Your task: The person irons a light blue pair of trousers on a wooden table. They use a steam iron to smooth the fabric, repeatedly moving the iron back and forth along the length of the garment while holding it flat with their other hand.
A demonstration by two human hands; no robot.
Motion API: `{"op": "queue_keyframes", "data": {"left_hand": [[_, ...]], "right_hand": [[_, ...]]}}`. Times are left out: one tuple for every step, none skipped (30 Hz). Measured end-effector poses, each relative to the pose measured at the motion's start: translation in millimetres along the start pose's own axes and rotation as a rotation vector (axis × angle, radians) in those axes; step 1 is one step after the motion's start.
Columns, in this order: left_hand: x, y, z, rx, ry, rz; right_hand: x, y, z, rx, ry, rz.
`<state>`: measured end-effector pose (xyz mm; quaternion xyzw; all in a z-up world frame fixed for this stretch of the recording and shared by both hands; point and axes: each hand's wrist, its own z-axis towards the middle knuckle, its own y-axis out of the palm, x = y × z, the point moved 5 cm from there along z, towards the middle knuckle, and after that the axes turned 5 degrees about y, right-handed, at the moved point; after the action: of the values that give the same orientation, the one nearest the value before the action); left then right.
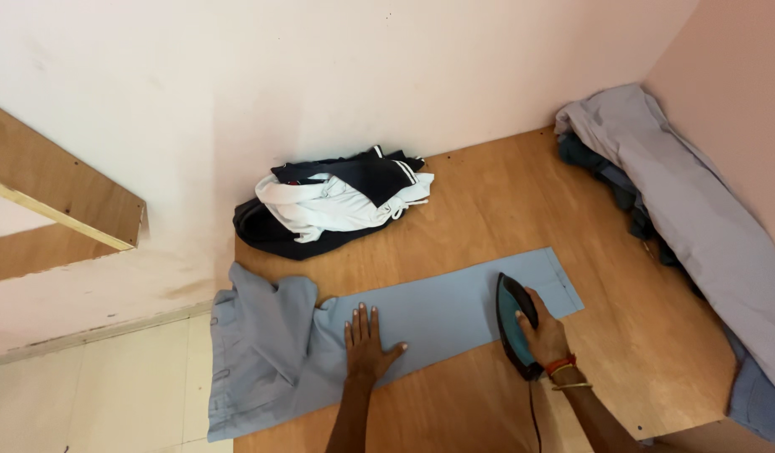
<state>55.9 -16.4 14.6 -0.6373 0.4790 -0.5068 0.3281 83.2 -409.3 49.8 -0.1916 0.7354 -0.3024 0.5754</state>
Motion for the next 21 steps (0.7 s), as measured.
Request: {"op": "queue_keyframes", "data": {"left_hand": [[1.4, -2.0, -0.3, -0.031, -0.017, -0.004], [3.4, -4.0, -1.1, -0.062, -0.034, -0.009], [4.9, -6.4, -1.8, -0.094, -0.051, -0.013], [6.5, -10.8, -0.3, -0.097, -0.044, -0.026], [7.7, -13.4, -1.1, -0.103, -0.040, -0.041], [8.4, -15.4, -3.2, -0.110, -0.036, -0.057], [8.6, -18.2, -3.9, -0.113, -0.035, -0.066], [8.4, -20.7, -5.0, -0.116, -0.034, -0.075], [9.0, -21.9, -5.5, -0.119, -0.032, -0.086], [9.1, -22.1, -5.3, -0.134, -0.040, -0.074], [9.6, -21.1, -5.5, -0.151, -0.049, -0.062], [9.3, -19.8, -5.2, -0.167, -0.058, -0.051], [8.9, -18.2, -6.6, -0.154, -0.051, -0.062], [8.3, -16.8, -6.7, -0.141, -0.045, -0.074], [7.1, -17.2, -5.5, -0.127, -0.036, -0.081], [6.4, -16.3, -5.4, -0.130, -0.039, -0.078], [6.3, -15.5, -4.6, -0.133, -0.039, -0.074], [6.1, -14.7, -3.8, -0.136, -0.039, -0.070], [5.7, -15.3, -2.2, -0.131, -0.034, -0.065], [3.8, -16.5, -0.4, -0.125, -0.029, -0.059], [3.9, -14.3, -1.6, -0.122, -0.029, -0.059]], "right_hand": [[-3.2, -0.3, 7.2, 0.004, -0.020, 0.011], [-9.2, -2.5, 15.1, 0.018, -0.112, 0.039], [-14.4, -6.5, 24.1, 0.033, -0.204, 0.067], [-20.0, -8.5, 30.7, 0.047, -0.295, 0.095], [-16.8, -6.0, 39.7, -0.008, -0.202, 0.074], [-14.3, -5.0, 51.9, -0.063, -0.108, 0.054], [-13.3, -2.6, 64.8, -0.116, -0.021, 0.034], [-17.6, -2.6, 74.2, -0.089, -0.057, 0.033], [-21.4, -2.8, 84.2, -0.062, -0.093, 0.031], [-25.2, -1.4, 93.4, -0.034, -0.129, 0.029], [-28.2, 0.3, 102.2, -0.009, -0.148, 0.035], [-31.5, 1.4, 111.5, 0.016, -0.166, 0.041], [-31.4, 1.4, 115.8, 0.039, -0.178, 0.045], [-30.8, 2.3, 120.5, 0.032, -0.175, 0.033], [-31.7, 3.4, 125.8, 0.029, -0.171, 0.025], [-31.3, 4.3, 127.5, 0.026, -0.167, 0.017], [-27.9, 5.5, 126.0, 0.015, -0.138, 0.019], [-24.5, 6.8, 124.1, 0.003, -0.110, 0.021], [-21.9, 6.5, 123.4, -0.007, -0.083, 0.022], [-22.2, 6.4, 120.5, 0.014, -0.111, 0.020], [-20.6, 6.9, 113.5, 0.030, -0.139, 0.013]]}}
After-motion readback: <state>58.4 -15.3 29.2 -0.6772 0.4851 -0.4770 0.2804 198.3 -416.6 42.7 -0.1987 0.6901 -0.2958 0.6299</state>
